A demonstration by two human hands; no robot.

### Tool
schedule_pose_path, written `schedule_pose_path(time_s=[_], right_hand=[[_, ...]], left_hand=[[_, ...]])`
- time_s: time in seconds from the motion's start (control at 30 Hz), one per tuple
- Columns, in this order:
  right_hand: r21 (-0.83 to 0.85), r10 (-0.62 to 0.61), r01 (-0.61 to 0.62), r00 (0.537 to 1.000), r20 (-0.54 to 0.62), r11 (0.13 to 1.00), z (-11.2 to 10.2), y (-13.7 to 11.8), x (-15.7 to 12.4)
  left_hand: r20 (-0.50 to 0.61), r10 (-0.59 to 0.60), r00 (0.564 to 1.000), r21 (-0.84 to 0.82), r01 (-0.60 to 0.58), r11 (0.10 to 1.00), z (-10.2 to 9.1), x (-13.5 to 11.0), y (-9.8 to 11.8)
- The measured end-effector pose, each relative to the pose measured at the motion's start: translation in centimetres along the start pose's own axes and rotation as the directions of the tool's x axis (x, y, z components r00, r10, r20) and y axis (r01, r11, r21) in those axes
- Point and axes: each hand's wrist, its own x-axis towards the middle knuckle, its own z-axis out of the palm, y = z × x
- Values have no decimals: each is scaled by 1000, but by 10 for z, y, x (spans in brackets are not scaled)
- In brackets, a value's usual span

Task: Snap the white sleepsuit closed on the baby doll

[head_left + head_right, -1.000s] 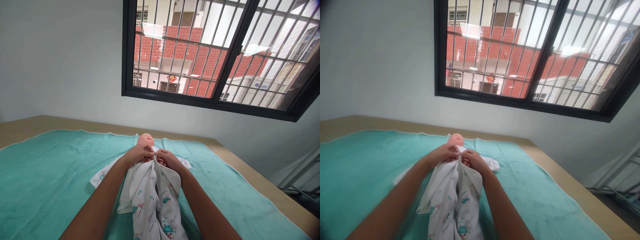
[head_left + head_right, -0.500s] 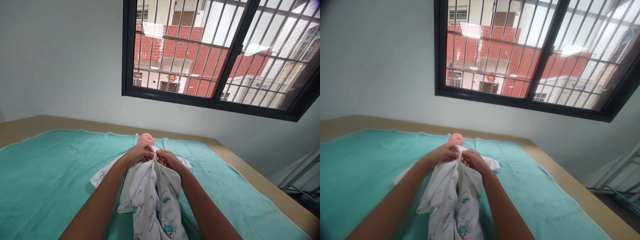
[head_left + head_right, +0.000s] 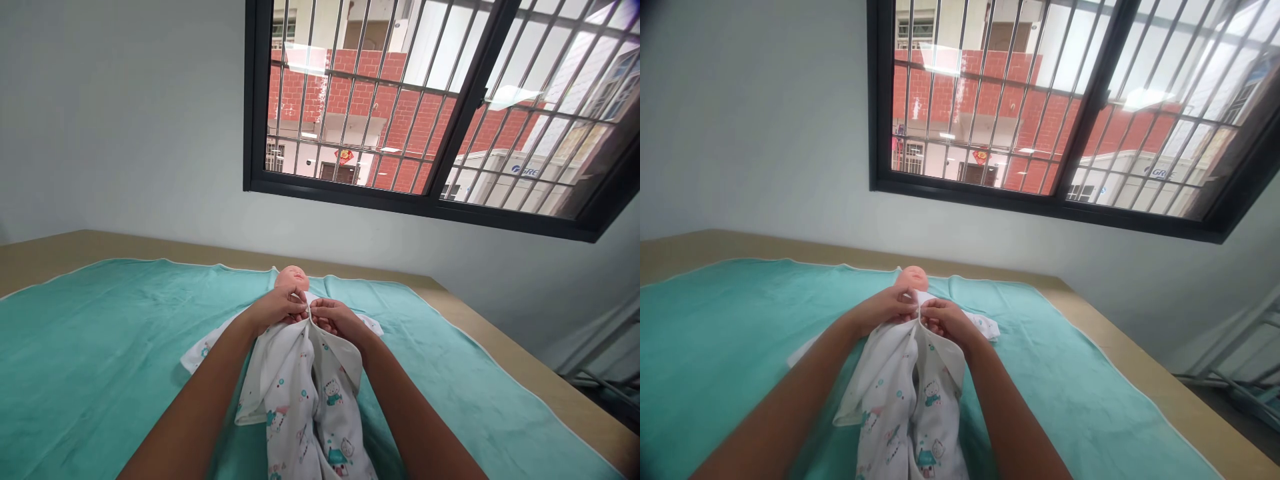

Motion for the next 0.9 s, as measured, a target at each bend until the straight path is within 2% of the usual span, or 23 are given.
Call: schedule_pose_path(time_s=[0.17, 0.37, 0.9], right_hand=[[-187, 20, -25, 999, -28, 982, -4, -4, -3], [-314, -40, 30, 999, -25, 949, -7, -5, -2], [-278, -46, 28, 997, -56, 960, -5, -2, -1]], left_hand=[[7, 0, 1000, 7, 0, 1000, -1, 1, -1], [-21, -18, 1000, -3, 18, 1000, 0, -1, 1], [-55, -49, 997, 69, 53, 996, 6, -5, 9]])
